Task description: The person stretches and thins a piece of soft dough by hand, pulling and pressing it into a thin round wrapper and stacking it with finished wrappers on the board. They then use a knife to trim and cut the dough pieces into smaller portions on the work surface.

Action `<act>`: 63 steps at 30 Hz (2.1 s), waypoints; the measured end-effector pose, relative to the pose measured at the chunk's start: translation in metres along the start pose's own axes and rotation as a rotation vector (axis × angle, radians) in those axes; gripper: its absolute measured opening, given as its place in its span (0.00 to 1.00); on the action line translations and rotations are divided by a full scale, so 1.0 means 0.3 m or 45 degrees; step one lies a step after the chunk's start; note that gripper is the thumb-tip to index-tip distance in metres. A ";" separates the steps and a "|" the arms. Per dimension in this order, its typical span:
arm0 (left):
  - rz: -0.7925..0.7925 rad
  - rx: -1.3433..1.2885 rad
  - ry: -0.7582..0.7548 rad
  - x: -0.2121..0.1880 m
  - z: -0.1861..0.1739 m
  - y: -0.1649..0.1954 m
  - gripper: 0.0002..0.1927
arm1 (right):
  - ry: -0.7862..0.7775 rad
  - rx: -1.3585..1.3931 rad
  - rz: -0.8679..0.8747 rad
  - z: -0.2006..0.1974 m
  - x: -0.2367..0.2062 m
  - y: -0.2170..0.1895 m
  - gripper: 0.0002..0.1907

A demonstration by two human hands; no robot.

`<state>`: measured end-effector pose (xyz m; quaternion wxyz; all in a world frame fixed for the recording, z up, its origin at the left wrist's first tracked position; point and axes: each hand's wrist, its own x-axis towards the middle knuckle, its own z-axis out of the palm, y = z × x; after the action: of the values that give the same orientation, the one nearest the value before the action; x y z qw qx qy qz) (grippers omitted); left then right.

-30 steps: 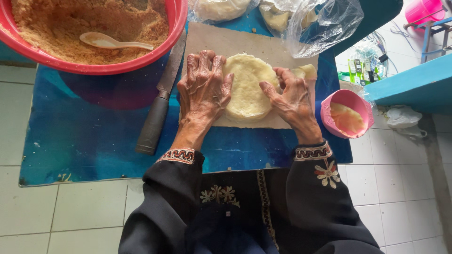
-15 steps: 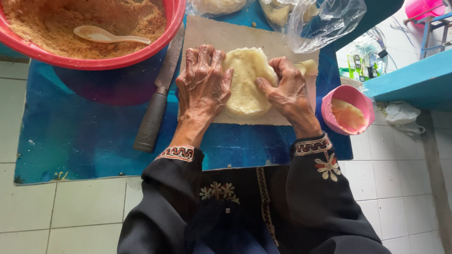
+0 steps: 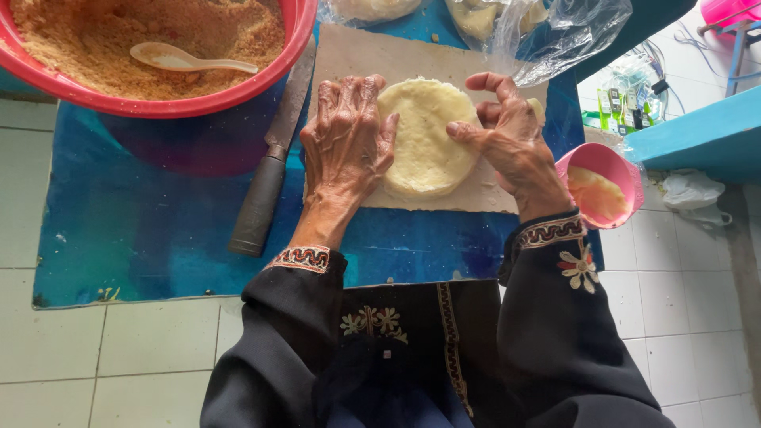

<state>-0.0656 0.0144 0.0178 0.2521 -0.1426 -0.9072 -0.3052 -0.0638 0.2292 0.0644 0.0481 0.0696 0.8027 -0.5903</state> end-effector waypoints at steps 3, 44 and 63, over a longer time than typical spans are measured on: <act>0.011 0.009 -0.026 0.001 -0.005 0.001 0.21 | -0.061 -0.105 0.019 -0.015 -0.007 -0.013 0.29; -1.113 -2.512 -0.859 0.006 -0.010 -0.024 0.26 | -0.359 1.008 0.184 -0.031 -0.159 0.034 0.34; -1.197 -2.517 -0.842 0.038 0.004 -0.010 0.29 | -0.120 0.395 -0.127 -0.016 -0.070 0.092 0.23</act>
<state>-0.0768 0.0139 0.0218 -0.3605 0.0016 -0.2557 -0.8970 -0.0384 0.2409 0.0431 0.0449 0.0086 0.7014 -0.7113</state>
